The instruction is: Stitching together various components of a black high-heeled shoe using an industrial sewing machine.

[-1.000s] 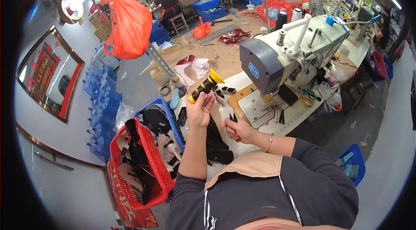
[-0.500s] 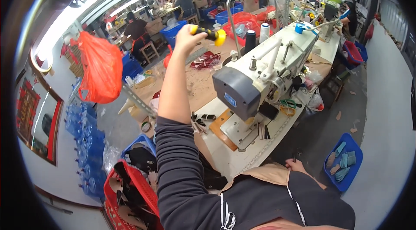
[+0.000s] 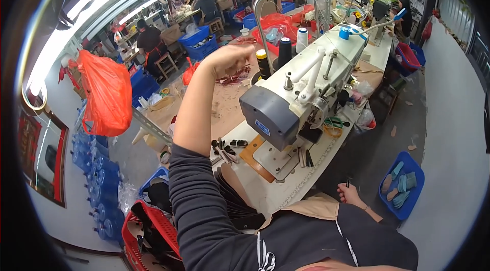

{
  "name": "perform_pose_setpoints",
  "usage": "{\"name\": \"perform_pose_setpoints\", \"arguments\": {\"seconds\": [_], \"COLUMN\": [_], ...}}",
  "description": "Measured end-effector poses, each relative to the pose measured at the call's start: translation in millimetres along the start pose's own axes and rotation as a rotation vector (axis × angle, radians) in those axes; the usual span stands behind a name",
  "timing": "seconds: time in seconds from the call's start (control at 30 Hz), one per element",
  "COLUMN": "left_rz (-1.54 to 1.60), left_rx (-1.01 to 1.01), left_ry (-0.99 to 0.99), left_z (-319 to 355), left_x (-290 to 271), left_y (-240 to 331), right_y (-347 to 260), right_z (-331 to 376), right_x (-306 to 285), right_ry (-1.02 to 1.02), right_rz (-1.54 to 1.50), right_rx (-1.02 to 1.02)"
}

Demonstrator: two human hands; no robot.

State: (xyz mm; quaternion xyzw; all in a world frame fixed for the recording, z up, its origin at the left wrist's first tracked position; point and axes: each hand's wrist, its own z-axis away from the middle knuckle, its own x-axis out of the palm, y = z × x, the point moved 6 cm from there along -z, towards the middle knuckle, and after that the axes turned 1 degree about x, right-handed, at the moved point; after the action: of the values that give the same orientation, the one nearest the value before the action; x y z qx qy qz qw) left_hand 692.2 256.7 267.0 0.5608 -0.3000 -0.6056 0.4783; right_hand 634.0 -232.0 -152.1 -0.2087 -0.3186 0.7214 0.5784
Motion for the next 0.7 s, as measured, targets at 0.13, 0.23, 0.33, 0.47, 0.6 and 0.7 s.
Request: {"name": "perform_pose_setpoints", "arguments": {"seconds": [0.13,0.23,0.33,0.47,0.6,0.7], "left_rz": [0.850,0.540,0.337,0.298,-0.042,-0.104], "left_rx": [0.262,0.200,0.181,0.268,0.360,0.293], "left_ry": [0.548,0.403,0.162,0.255,0.551,0.578], "left_z": [-16,-12,25,117,190,222], "left_x": [-15,13,16,15,1,10], "left_y": [14,29,18,-16,-45,-46], "right_y": [-8,-16,-52,-175,-269,-288], "right_z": [-2,5,30,118,244,301], "right_x": [14,26,32,73,185,275], "right_ry": [-0.030,-0.059,-0.082,-0.240,-0.688,-0.864], "right_rz": [0.024,0.012,0.013,0.385,0.632,0.502], "right_rx": [-0.055,-0.083,-0.232,-0.806,-1.597,-1.931]}}
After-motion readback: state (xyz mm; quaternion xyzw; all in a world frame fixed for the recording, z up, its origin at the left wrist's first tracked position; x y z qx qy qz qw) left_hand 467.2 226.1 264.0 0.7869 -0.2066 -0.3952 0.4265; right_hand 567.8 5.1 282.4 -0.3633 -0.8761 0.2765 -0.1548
